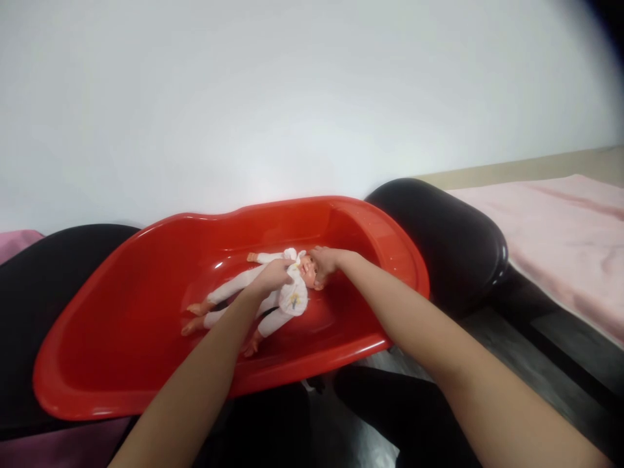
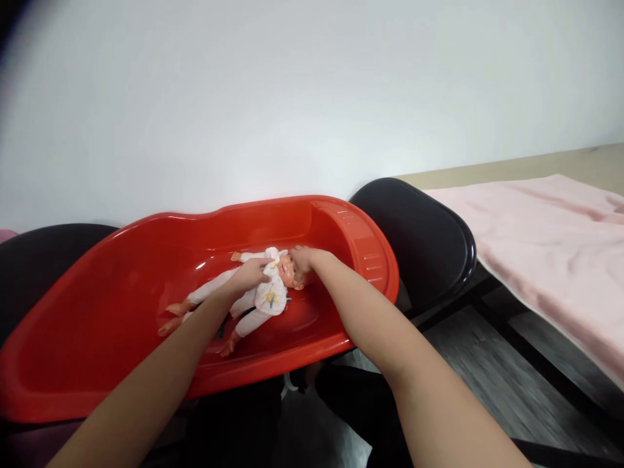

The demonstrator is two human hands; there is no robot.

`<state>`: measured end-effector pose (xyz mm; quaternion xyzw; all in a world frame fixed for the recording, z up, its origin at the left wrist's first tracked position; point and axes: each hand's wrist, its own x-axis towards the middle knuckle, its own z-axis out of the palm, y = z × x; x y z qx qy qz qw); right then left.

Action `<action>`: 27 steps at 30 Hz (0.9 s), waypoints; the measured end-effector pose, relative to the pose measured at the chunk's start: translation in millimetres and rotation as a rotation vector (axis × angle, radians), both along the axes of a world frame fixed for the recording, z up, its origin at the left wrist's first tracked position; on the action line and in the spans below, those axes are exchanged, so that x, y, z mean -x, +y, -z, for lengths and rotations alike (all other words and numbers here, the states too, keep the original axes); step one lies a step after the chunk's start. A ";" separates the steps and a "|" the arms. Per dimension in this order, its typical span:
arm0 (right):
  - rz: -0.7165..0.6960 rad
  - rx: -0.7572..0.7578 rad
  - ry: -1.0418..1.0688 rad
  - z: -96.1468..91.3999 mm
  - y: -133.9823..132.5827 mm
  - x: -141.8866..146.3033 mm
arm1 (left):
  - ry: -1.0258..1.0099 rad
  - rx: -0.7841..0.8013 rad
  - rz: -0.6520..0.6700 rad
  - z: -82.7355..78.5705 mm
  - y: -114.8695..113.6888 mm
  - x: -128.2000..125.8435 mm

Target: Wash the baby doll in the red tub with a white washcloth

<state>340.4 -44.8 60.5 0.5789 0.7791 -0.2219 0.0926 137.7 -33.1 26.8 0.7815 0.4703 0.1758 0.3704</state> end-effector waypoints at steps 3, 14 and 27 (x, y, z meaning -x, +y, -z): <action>0.008 -0.013 0.023 2.3 1.8 -0.9 | -0.025 -0.137 0.020 1.4 1.9 -5.7; 0.016 0.012 0.000 -3.6 -1.5 1.9 | 0.166 -0.156 0.045 1.7 3.5 -8.2; 0.007 0.015 -0.002 -1.8 1.1 0.7 | 0.069 -0.156 -0.163 14.8 10.5 -4.6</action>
